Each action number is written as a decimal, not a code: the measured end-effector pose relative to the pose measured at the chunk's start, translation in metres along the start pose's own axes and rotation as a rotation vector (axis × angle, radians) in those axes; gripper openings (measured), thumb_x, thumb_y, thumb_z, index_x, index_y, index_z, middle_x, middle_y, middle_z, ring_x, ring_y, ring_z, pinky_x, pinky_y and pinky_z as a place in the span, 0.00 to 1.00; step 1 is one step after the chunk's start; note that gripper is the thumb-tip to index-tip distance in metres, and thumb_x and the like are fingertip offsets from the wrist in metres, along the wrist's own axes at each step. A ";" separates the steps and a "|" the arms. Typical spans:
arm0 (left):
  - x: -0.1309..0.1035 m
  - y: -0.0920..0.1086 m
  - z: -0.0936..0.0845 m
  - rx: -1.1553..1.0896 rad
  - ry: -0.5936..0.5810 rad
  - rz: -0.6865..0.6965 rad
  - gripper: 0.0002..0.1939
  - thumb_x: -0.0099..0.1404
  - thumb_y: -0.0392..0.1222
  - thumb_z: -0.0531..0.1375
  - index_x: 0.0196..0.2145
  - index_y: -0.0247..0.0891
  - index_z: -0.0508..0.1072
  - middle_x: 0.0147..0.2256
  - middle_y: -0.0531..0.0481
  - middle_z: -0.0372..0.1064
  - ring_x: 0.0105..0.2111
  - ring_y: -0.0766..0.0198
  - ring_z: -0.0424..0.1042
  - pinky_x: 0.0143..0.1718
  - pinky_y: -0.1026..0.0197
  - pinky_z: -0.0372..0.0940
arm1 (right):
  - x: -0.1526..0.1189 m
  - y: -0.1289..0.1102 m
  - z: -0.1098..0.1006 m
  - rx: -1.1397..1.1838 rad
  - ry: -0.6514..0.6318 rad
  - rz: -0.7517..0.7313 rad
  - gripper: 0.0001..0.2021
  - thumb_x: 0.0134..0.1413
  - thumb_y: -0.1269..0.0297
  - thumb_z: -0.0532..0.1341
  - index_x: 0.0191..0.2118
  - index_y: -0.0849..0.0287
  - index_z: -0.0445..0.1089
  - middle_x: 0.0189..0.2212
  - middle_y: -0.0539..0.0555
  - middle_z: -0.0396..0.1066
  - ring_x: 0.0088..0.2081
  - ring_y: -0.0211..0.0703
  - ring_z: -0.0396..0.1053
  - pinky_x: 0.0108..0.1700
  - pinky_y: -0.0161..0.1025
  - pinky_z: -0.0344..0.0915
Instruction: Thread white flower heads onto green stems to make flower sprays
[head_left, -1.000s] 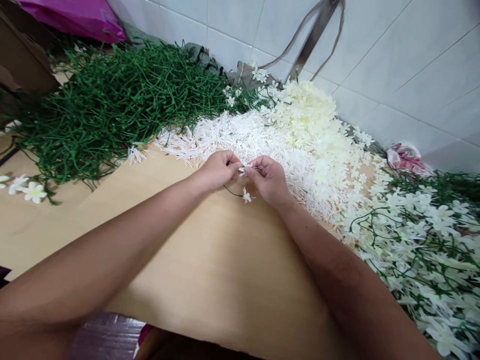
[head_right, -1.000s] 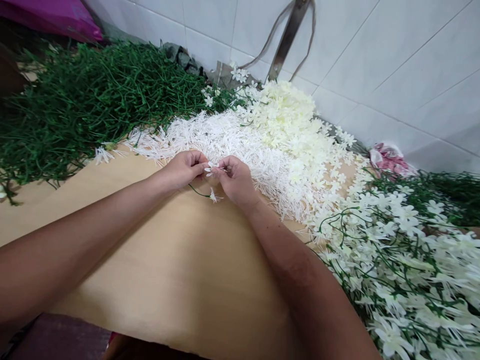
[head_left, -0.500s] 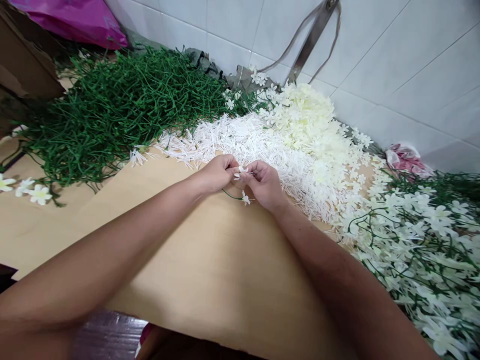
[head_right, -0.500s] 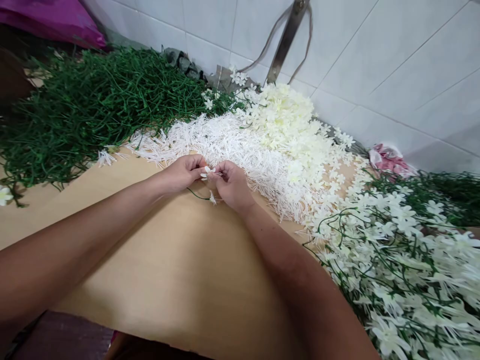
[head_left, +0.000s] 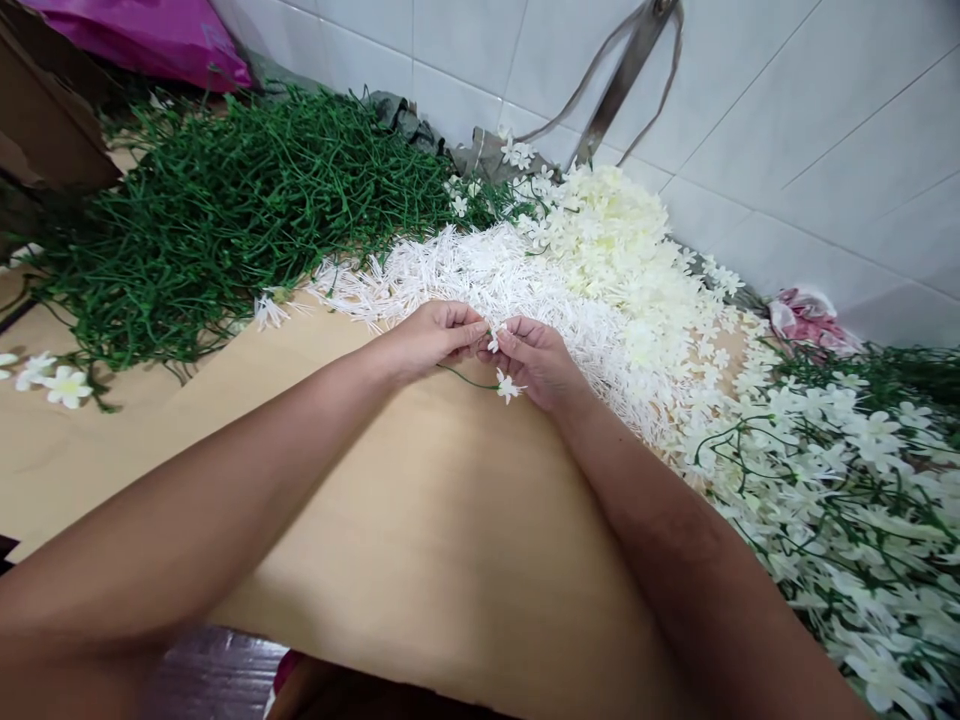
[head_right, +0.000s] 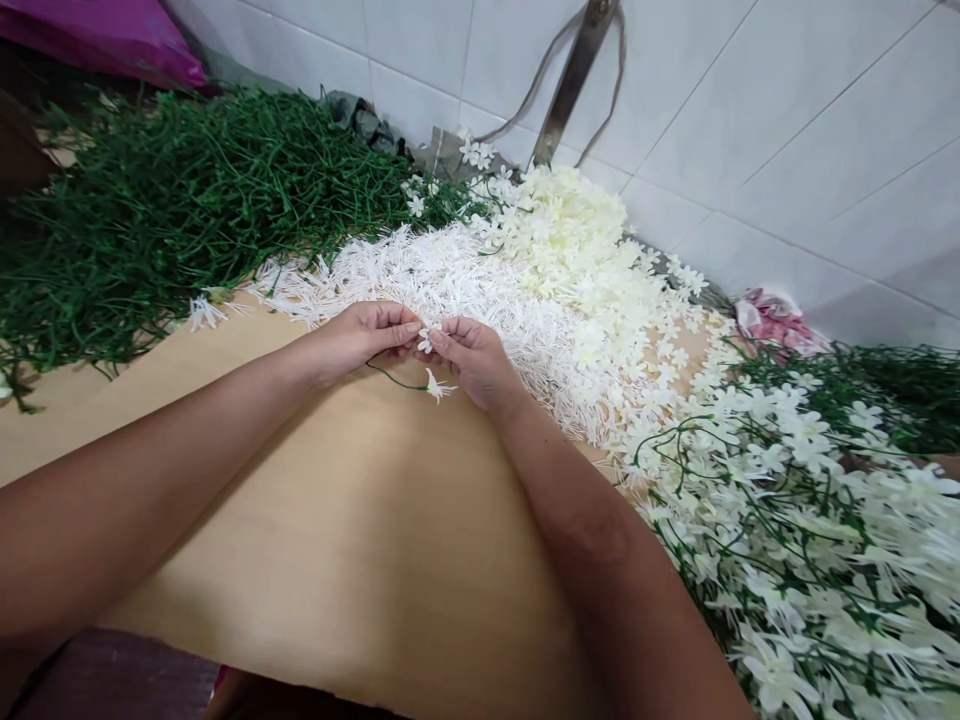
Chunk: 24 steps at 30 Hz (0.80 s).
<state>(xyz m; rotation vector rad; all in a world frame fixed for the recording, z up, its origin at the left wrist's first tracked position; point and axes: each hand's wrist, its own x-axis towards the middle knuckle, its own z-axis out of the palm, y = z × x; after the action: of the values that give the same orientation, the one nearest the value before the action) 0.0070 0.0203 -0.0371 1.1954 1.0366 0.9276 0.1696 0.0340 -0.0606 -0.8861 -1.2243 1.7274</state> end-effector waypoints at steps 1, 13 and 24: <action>0.001 -0.001 -0.001 0.024 -0.014 0.013 0.09 0.58 0.37 0.61 0.22 0.33 0.68 0.18 0.54 0.61 0.18 0.74 0.55 0.20 0.67 0.47 | 0.000 -0.001 -0.001 0.010 -0.003 0.019 0.18 0.30 0.54 0.74 0.25 0.59 0.68 0.23 0.46 0.73 0.26 0.32 0.71 0.39 0.35 0.72; 0.003 -0.005 0.008 0.121 -0.030 0.128 0.16 0.62 0.39 0.57 0.18 0.35 0.64 0.16 0.57 0.55 0.19 0.72 0.52 0.23 0.68 0.51 | -0.001 -0.006 -0.001 -0.019 -0.074 0.035 0.17 0.35 0.55 0.72 0.24 0.59 0.67 0.22 0.47 0.71 0.27 0.33 0.69 0.37 0.35 0.70; 0.003 -0.005 0.011 0.163 -0.006 0.129 0.17 0.60 0.27 0.52 0.15 0.35 0.61 0.16 0.58 0.56 0.20 0.72 0.54 0.27 0.68 0.52 | -0.002 0.002 0.004 -0.039 -0.033 -0.038 0.21 0.29 0.54 0.74 0.24 0.57 0.63 0.18 0.44 0.70 0.24 0.33 0.70 0.34 0.34 0.68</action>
<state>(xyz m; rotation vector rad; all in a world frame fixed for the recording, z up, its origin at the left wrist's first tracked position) 0.0186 0.0195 -0.0417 1.4134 1.0562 0.9524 0.1666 0.0302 -0.0615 -0.8554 -1.2928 1.6993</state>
